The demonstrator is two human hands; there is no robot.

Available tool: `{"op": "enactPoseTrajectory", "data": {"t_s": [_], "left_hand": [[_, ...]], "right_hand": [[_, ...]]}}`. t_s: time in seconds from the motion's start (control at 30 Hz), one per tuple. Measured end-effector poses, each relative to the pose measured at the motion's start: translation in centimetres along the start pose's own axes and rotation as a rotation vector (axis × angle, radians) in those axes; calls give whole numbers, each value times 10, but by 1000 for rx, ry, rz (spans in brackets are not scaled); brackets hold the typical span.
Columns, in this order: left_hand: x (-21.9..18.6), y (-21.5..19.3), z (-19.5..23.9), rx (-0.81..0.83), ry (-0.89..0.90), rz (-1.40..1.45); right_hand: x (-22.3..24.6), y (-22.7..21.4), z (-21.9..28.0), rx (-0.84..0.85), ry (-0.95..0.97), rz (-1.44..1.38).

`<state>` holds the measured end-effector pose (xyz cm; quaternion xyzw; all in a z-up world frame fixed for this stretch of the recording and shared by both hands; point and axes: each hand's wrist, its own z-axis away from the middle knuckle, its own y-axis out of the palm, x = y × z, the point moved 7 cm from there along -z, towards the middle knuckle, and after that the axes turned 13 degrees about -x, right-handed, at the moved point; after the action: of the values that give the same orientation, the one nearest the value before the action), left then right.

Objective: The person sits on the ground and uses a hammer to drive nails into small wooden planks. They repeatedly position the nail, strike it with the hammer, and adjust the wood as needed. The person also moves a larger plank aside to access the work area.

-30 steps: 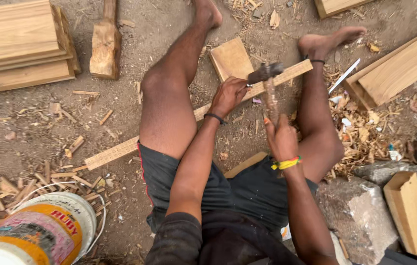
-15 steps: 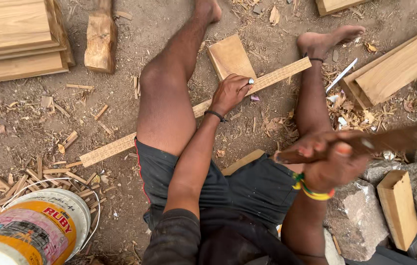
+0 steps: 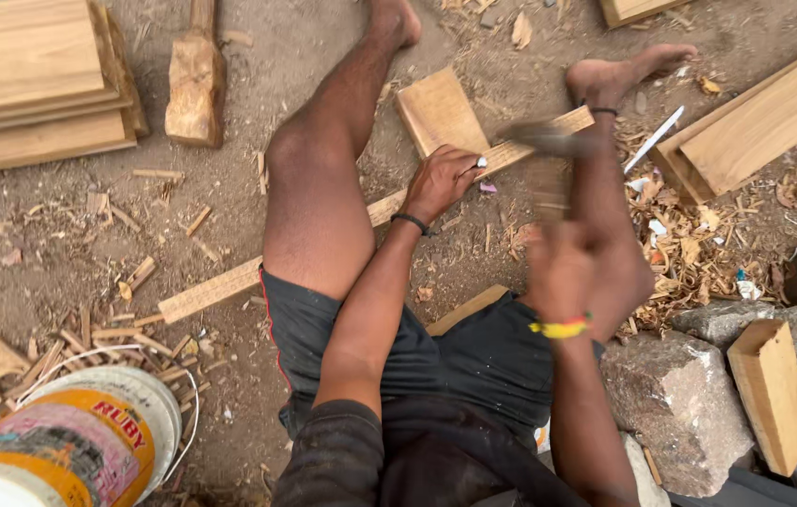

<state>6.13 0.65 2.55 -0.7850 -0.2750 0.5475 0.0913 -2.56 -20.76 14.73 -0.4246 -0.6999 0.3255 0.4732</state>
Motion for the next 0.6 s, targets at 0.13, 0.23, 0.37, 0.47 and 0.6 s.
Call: {"op": "enactPoseTrajectory", "data": {"t_s": [0.13, 0.23, 0.37, 0.47, 0.6], "left_hand": [[1, 4, 14, 8, 19, 16], [15, 5, 7, -39, 19, -84], [10, 11, 4, 41, 1, -209], [-9, -7, 10, -25, -31, 88], [-10, -7, 7, 2, -57, 75]], "right_hand": [[15, 9, 14, 71, -120, -169], [16, -13, 23, 94, 6, -284], [19, -37, 18, 75, 270, -647], [22, -59, 9, -27, 295, -891], [22, -94, 5, -203, 287, -1125]]}}
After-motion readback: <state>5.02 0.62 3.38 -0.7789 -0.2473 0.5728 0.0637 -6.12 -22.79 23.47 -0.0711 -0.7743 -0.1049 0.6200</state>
